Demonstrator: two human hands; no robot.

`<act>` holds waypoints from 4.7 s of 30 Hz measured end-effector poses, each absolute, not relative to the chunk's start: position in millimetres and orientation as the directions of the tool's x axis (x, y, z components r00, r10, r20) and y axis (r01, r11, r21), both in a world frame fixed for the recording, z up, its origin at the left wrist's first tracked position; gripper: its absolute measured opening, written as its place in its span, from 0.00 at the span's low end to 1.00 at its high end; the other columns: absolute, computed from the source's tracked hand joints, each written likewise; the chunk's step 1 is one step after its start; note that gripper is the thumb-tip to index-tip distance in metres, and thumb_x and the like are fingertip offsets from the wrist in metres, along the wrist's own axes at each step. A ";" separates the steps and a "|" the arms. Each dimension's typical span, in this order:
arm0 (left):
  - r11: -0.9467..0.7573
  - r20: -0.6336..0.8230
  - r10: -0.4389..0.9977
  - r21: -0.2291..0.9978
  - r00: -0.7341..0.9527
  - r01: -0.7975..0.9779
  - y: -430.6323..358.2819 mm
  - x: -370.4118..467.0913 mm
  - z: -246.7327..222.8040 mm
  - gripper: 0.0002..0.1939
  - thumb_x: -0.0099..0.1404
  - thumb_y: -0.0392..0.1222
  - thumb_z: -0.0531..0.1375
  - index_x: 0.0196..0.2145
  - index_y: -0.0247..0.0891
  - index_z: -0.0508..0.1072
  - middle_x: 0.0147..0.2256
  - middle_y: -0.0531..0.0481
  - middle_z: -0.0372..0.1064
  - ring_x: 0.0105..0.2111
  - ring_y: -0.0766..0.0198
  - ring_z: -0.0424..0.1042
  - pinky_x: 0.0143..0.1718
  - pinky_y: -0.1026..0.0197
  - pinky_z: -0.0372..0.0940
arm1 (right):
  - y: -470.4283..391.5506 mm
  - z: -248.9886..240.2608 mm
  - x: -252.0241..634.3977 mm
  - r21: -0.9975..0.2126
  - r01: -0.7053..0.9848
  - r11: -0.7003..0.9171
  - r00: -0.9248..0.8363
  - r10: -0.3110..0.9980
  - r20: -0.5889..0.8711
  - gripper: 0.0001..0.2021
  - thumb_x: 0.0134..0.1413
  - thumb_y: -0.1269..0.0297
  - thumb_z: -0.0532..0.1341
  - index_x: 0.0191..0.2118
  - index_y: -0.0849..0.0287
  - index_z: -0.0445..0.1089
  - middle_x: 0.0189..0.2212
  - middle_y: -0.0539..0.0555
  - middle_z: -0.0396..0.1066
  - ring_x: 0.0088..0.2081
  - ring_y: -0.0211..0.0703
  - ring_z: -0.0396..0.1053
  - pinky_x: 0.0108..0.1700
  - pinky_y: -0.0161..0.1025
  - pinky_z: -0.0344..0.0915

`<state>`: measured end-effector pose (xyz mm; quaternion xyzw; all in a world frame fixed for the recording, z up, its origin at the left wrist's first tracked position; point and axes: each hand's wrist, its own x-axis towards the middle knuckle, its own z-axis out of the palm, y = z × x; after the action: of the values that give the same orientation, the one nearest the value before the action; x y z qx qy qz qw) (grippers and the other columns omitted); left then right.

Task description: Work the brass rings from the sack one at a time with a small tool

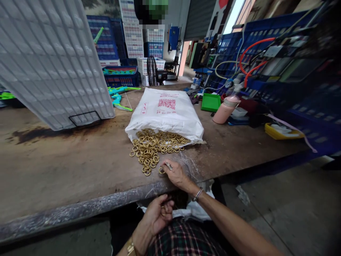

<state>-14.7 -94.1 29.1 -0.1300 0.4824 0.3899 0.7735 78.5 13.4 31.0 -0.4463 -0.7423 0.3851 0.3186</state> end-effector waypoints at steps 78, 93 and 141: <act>0.181 -0.166 0.983 0.915 0.071 -0.361 -96.7 -40.6 67.7 0.16 0.59 0.53 0.59 0.27 0.37 0.66 0.20 0.56 0.63 0.19 0.70 0.63 0.22 0.67 0.61 | 0.1 54.1 83.8 -0.341 0.802 0.490 -0.559 0.818 -0.137 0.12 0.55 0.73 0.49 0.41 0.61 0.67 0.27 0.54 0.72 0.26 0.39 0.65 0.28 0.35 0.48; 0.289 -0.447 0.894 0.528 0.029 -0.799 -87.2 -54.1 48.0 0.14 0.49 0.38 0.67 0.33 0.36 0.69 0.28 0.50 0.71 0.24 0.68 0.68 0.20 0.68 0.61 | 41.7 41.6 40.2 -0.406 0.858 0.313 -0.327 0.944 0.036 0.06 0.57 0.63 0.53 0.36 0.57 0.65 0.31 0.52 0.72 0.31 0.40 0.68 0.29 0.35 0.47; 0.250 -0.340 0.937 0.813 -0.081 -0.526 -79.6 -59.3 53.2 0.17 0.52 0.52 0.64 0.26 0.36 0.65 0.21 0.57 0.62 0.14 0.77 0.51 0.13 0.72 0.44 | -5.5 56.2 60.0 -0.940 0.333 0.077 -0.529 0.840 -0.119 0.12 0.56 0.60 0.49 0.25 0.59 0.60 0.20 0.46 0.60 0.24 0.34 0.57 0.28 0.31 0.54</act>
<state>-59.3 -79.6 53.2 0.2218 0.4632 0.5708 0.6406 60.0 -5.5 56.2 -0.4227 -0.6939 0.5320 0.2384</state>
